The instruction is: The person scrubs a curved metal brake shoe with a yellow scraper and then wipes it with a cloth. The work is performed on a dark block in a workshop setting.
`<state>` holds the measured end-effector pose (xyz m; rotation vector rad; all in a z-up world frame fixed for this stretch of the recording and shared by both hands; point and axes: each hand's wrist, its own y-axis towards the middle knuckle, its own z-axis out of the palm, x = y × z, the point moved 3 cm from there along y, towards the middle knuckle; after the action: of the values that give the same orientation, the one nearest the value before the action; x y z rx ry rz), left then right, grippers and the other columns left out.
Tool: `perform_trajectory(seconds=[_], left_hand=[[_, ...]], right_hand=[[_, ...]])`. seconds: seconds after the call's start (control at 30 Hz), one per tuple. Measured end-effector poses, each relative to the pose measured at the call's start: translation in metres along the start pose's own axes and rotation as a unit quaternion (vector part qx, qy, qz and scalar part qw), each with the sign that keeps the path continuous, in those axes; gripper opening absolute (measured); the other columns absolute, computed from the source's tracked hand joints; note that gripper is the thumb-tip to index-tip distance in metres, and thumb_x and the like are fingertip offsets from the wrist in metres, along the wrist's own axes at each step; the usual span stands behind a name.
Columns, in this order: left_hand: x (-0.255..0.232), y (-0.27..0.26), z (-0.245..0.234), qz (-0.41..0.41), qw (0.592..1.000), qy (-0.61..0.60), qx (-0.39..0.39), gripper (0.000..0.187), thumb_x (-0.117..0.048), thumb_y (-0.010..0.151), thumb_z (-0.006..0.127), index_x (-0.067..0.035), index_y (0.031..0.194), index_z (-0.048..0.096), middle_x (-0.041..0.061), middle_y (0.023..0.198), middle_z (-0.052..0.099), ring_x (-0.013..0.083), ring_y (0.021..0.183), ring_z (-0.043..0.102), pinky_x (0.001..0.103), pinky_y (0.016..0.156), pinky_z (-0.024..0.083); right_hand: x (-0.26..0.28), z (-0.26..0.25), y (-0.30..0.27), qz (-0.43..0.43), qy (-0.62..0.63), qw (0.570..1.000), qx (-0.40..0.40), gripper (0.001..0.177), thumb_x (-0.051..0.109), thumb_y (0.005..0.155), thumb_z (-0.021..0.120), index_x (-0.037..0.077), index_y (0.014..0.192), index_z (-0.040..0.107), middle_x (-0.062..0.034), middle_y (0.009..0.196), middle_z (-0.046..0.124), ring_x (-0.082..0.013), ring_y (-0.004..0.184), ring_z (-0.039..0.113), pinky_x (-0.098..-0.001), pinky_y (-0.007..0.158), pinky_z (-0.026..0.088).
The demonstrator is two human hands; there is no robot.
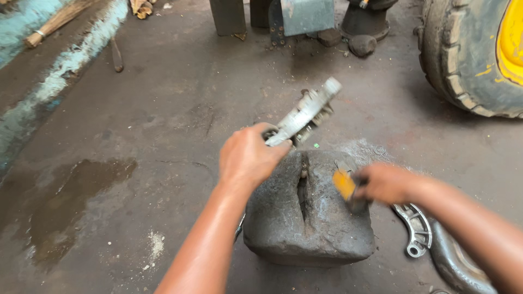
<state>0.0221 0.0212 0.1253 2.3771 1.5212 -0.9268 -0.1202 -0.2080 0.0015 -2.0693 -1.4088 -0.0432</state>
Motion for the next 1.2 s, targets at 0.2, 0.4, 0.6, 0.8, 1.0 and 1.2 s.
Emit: perform_trajectory(seconds=[0.2,0.4,0.6,0.8,1.0,1.2], left_hand=[[0.013,-0.059,-0.030,-0.001,0.999,-0.019,-0.045,0.050,-0.043,0.073,0.075,-0.027,0.120,0.074,0.010,0.091,0.079,0.0279,0.083,0.079,0.040,0.078,0.059],[0.048,-0.073,0.008,-0.043,0.998,-0.011,0.033,0.053,-0.043,0.070,0.079,-0.020,0.117,0.077,0.014,0.107,0.076,0.0295,0.104,0.073,0.040,0.094,0.055],[0.065,-0.048,0.043,-0.012,0.997,-0.029,0.072,0.056,-0.046,0.070,0.079,-0.019,0.119,0.076,0.017,0.115,0.074,0.0313,0.113,0.069,0.039,0.101,0.051],[0.056,-0.021,0.075,-0.026,0.997,-0.045,0.060,0.055,-0.047,0.071,0.077,-0.024,0.121,0.075,0.013,0.118,0.074,0.0312,0.115,0.067,0.042,0.098,0.052],[0.053,-0.010,0.084,0.083,0.992,0.091,-0.007,0.067,-0.052,0.074,0.081,-0.016,0.129,0.069,0.016,0.127,0.064,0.0353,0.117,0.063,0.046,0.098,0.049],[0.065,-0.034,0.100,0.148,0.963,0.221,0.052,0.088,-0.048,0.070,0.087,-0.010,0.141,0.052,0.018,0.124,0.060,0.0374,0.115,0.060,0.049,0.098,0.047]], right_hand=[[0.023,0.004,0.003,0.063,-0.009,0.997,-0.047,0.052,0.049,0.084,0.074,0.012,0.121,0.073,-0.0134,0.116,0.076,-0.0291,0.110,0.072,-0.0416,0.095,0.056],[0.001,-0.005,0.023,0.159,0.001,0.961,-0.226,0.050,0.052,0.085,0.073,0.018,0.122,0.074,-0.0109,0.120,0.076,-0.0323,0.113,0.070,-0.0449,0.095,0.055],[-0.004,0.017,0.034,0.153,0.025,0.939,-0.308,0.045,0.043,0.083,0.075,0.014,0.117,0.072,-0.0151,0.109,0.074,-0.0364,0.102,0.070,-0.0484,0.084,0.055],[0.031,-0.036,-0.013,0.109,0.179,0.925,-0.316,0.036,0.040,0.092,0.068,0.010,0.112,0.075,-0.0157,0.092,0.080,-0.0328,0.086,0.076,-0.0458,0.080,0.056],[0.040,-0.042,-0.034,0.040,0.102,0.932,-0.345,0.037,0.037,0.092,0.066,0.012,0.119,0.074,-0.0150,0.101,0.077,-0.0313,0.092,0.073,-0.0434,0.082,0.054],[0.046,-0.044,-0.031,0.079,0.109,0.951,-0.279,0.036,0.036,0.092,0.067,0.012,0.117,0.074,-0.0115,0.099,0.080,-0.0284,0.095,0.076,-0.0428,0.085,0.055]])
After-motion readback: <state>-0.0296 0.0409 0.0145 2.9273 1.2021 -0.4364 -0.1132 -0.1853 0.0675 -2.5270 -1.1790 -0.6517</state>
